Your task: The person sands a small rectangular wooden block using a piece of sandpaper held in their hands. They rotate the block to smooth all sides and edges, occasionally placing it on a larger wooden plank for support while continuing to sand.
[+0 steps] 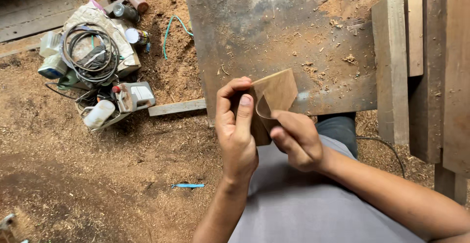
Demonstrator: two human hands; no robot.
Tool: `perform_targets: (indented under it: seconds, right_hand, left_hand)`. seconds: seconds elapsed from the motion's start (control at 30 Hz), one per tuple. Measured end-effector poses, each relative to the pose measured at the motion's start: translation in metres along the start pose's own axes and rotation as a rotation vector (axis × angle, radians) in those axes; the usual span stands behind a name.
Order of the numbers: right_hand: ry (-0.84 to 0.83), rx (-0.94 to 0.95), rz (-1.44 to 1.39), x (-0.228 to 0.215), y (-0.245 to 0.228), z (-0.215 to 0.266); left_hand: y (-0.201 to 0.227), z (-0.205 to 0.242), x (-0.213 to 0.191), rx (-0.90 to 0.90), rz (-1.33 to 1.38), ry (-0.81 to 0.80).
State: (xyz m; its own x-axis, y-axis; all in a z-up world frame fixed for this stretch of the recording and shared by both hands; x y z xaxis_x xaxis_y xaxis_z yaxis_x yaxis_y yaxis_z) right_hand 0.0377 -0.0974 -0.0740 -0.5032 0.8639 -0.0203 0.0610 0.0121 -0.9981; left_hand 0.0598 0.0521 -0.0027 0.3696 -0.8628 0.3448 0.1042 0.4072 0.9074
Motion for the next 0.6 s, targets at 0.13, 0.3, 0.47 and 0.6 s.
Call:
perform_targets:
  seconds: [0.13, 0.3, 0.47, 0.6]
  right_hand:
    - [0.253, 0.126, 0.274, -0.043, 0.066, -0.047]
    - [0.301, 0.206, 0.119, -0.041, 0.067, -0.045]
    - [0.179, -0.144, 0.231, -0.025, -0.005, -0.025]
    - [0.373, 0.242, 0.112, -0.050, 0.054, -0.065]
  left_hand:
    - [0.001, -0.003, 0.001, 0.035, -0.029, -0.008]
    - [0.005, -0.006, 0.000, 0.080, -0.087, 0.003]
    - [0.006, -0.008, 0.006, 0.083, -0.116, -0.016]
    - [0.010, -0.007, 0.006, 0.124, -0.157, 0.010]
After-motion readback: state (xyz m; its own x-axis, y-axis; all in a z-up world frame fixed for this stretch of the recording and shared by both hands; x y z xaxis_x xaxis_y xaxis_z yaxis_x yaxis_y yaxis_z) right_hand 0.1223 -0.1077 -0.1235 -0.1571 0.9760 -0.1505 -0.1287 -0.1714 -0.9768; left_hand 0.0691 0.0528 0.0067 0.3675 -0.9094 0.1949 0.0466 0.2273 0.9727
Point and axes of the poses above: each hand's wrist, its own z-axis away from the middle knuckle, its own x-axis out of the palm, y = z × x, the point moved 9 cm from there along -z, towards the middle knuckle, and after that the axes turned 4 degrees about -x, right-handed, at the moved point
